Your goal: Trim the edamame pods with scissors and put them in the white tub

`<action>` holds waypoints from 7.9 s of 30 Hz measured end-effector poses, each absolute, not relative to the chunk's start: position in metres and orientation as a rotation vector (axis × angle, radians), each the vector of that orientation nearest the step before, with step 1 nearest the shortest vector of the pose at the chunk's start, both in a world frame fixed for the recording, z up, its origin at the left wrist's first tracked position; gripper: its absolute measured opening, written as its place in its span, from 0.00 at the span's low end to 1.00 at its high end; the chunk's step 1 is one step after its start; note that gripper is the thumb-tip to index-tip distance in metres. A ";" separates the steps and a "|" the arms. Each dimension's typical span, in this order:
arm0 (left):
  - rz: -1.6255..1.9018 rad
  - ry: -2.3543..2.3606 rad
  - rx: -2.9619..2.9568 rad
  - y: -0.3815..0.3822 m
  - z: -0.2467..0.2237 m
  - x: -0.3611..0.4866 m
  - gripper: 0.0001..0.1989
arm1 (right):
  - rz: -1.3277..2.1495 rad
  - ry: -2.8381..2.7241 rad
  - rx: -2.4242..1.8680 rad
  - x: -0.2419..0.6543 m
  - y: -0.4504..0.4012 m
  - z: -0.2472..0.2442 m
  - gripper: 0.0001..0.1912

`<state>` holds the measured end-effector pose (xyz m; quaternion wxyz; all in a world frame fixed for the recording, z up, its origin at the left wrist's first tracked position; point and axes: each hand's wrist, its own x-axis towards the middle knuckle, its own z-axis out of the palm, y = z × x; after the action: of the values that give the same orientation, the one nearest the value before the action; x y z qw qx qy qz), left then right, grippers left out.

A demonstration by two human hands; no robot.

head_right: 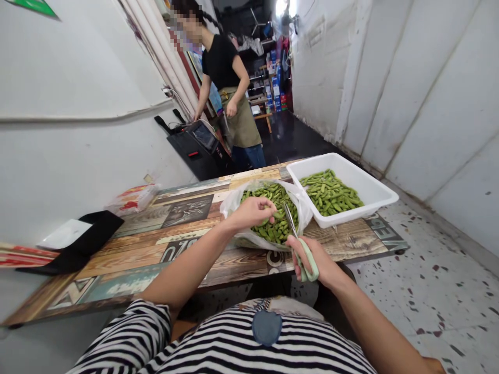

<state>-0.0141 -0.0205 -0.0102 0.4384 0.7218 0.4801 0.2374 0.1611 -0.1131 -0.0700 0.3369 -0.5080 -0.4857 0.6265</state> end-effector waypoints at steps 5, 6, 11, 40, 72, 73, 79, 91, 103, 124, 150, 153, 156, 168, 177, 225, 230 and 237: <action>0.673 1.031 1.249 -0.020 -0.019 -0.017 0.08 | 1.832 -1.134 -1.114 0.159 -0.117 -0.067 0.25; 0.672 1.034 1.235 -0.021 -0.019 -0.017 0.08 | 1.837 -1.120 -1.106 0.159 -0.117 -0.067 0.26; 0.648 1.076 1.246 -0.027 -0.015 -0.013 0.07 | 1.784 -1.153 -1.167 0.158 -0.113 -0.063 0.26; 0.029 1.822 2.390 0.083 -0.031 -0.008 0.12 | 1.822 -1.084 -1.232 0.163 -0.124 -0.067 0.25; 0.747 0.991 0.976 -0.004 -0.029 -0.010 0.08 | 1.716 -1.197 -1.182 0.150 -0.110 -0.066 0.27; 0.772 0.984 0.949 -0.006 -0.028 -0.009 0.08 | 1.719 -1.206 -1.165 0.151 -0.110 -0.068 0.27; 0.879 0.956 0.840 -0.016 -0.030 -0.001 0.09 | 1.722 -1.201 -1.186 0.150 -0.109 -0.069 0.28; 0.948 1.054 0.809 -0.003 -0.030 -0.007 0.06 | 1.724 -1.104 -1.322 0.149 -0.110 -0.063 0.23; 0.337 1.674 2.361 0.106 -0.039 -0.015 0.15 | 1.808 -1.061 -1.215 0.158 -0.115 -0.064 0.26; 0.442 1.137 2.222 0.056 -0.023 -0.051 0.14 | 1.743 -1.211 -1.253 0.148 -0.113 -0.061 0.24; 1.089 0.918 0.976 -0.019 -0.044 0.006 0.14 | 1.564 -1.135 -1.462 0.143 -0.102 -0.062 0.21; 1.053 0.935 0.995 -0.017 -0.037 0.001 0.12 | 1.642 -1.126 -1.390 0.145 -0.104 -0.062 0.22; 0.997 0.936 1.110 -0.016 -0.028 -0.007 0.12 | 1.656 -1.189 -1.310 0.149 -0.105 -0.063 0.24; 0.706 1.091 1.411 -0.023 -0.024 -0.016 0.14 | 1.590 -1.390 -1.331 0.154 -0.101 -0.073 0.23; 0.595 1.062 1.385 -0.028 -0.028 -0.017 0.13 | 1.566 -1.391 -1.421 0.156 -0.102 -0.071 0.23; 0.270 1.023 1.380 0.004 -0.010 -0.026 0.14 | 1.560 -1.402 -1.360 0.151 -0.103 -0.068 0.24; 0.369 0.969 1.219 0.010 -0.015 -0.027 0.11 | 1.584 -1.355 -1.383 0.153 -0.102 -0.076 0.23; 0.531 0.943 1.109 0.010 -0.020 -0.022 0.07 | 1.797 -1.173 -1.139 0.149 -0.110 -0.058 0.27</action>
<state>-0.0216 0.0099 -0.0197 0.7146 0.5005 0.4257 0.2398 0.1488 -0.1102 -0.0576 0.3486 -0.4393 -0.4527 0.6932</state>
